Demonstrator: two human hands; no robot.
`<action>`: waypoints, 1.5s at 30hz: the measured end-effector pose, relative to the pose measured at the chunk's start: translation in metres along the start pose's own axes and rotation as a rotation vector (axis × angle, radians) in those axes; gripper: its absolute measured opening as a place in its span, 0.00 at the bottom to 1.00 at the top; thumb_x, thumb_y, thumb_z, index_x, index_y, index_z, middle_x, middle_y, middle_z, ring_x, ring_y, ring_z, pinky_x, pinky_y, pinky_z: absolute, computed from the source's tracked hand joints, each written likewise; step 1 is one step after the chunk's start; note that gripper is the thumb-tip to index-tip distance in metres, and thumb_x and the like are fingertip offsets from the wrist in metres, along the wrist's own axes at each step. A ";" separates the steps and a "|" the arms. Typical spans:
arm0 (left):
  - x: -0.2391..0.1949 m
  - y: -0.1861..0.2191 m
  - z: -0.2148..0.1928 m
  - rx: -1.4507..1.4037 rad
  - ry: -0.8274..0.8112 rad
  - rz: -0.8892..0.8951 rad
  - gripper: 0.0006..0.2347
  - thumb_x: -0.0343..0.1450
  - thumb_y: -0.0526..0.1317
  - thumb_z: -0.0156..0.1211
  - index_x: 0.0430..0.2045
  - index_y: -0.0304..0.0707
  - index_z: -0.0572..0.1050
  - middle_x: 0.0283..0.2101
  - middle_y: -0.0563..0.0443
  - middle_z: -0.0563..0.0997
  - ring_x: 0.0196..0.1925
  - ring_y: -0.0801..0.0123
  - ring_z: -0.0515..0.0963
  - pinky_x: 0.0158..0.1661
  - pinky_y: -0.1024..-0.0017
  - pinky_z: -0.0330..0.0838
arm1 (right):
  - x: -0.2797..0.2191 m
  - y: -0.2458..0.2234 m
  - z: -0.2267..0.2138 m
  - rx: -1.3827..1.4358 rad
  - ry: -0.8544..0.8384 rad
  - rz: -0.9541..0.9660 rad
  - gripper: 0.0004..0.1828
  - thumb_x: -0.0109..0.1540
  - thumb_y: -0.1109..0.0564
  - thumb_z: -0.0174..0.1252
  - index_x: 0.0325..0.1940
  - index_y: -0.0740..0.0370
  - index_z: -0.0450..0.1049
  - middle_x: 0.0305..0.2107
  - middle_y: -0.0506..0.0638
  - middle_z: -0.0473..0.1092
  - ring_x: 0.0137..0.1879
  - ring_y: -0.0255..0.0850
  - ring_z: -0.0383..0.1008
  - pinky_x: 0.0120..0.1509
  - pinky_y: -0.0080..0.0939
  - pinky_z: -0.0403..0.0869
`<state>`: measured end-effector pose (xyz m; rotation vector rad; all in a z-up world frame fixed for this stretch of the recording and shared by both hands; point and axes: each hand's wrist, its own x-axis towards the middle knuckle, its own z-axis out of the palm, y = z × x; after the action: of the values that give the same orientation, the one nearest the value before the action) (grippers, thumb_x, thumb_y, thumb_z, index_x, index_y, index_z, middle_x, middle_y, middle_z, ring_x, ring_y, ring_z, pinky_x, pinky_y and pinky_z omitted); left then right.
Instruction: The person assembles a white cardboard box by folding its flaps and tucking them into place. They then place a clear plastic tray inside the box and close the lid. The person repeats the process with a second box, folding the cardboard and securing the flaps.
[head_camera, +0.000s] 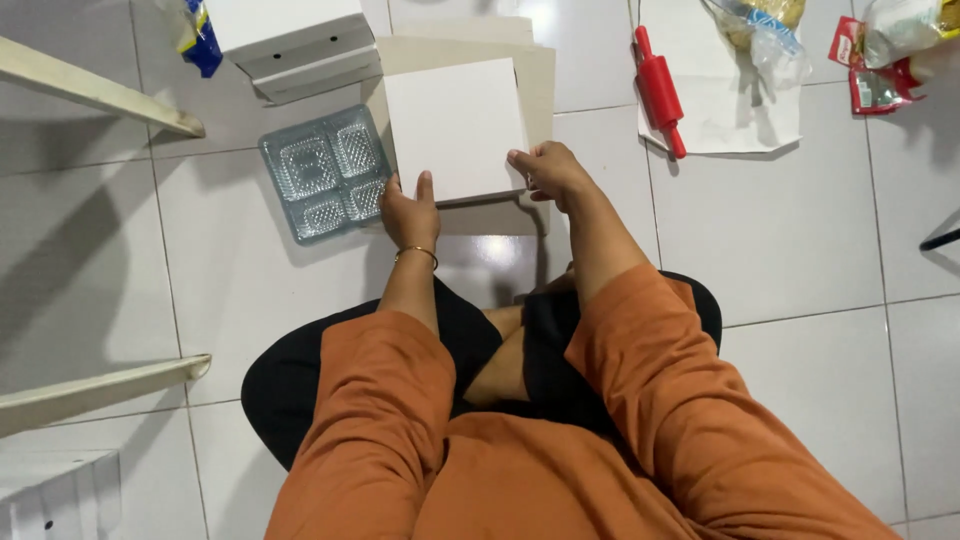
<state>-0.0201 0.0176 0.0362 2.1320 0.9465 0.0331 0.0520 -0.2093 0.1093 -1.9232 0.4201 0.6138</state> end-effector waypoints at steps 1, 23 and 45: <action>-0.001 -0.002 0.001 0.006 -0.004 -0.005 0.29 0.71 0.60 0.64 0.61 0.44 0.71 0.57 0.48 0.77 0.65 0.58 0.74 0.63 0.61 0.69 | 0.005 0.007 0.003 0.001 -0.004 0.009 0.21 0.60 0.44 0.65 0.22 0.61 0.72 0.14 0.49 0.64 0.24 0.39 0.72 0.30 0.42 0.80; 0.010 0.036 -0.049 -0.098 -0.285 0.109 0.30 0.72 0.40 0.64 0.71 0.52 0.60 0.71 0.43 0.66 0.73 0.53 0.64 0.70 0.59 0.62 | 0.028 -0.028 -0.017 -0.025 0.117 -0.372 0.48 0.64 0.38 0.68 0.75 0.69 0.55 0.63 0.76 0.62 0.63 0.70 0.71 0.62 0.66 0.75; 0.029 0.023 -0.045 -0.182 -0.375 0.095 0.31 0.68 0.40 0.67 0.69 0.52 0.64 0.68 0.43 0.71 0.71 0.50 0.67 0.65 0.58 0.68 | 0.052 -0.046 -0.033 -0.272 0.033 -0.254 0.21 0.52 0.45 0.73 0.37 0.64 0.82 0.21 0.57 0.75 0.27 0.43 0.77 0.36 0.42 0.75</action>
<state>0.0006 0.0559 0.0753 1.9234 0.5985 -0.2180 0.1267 -0.2211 0.1240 -2.2042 0.1116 0.4913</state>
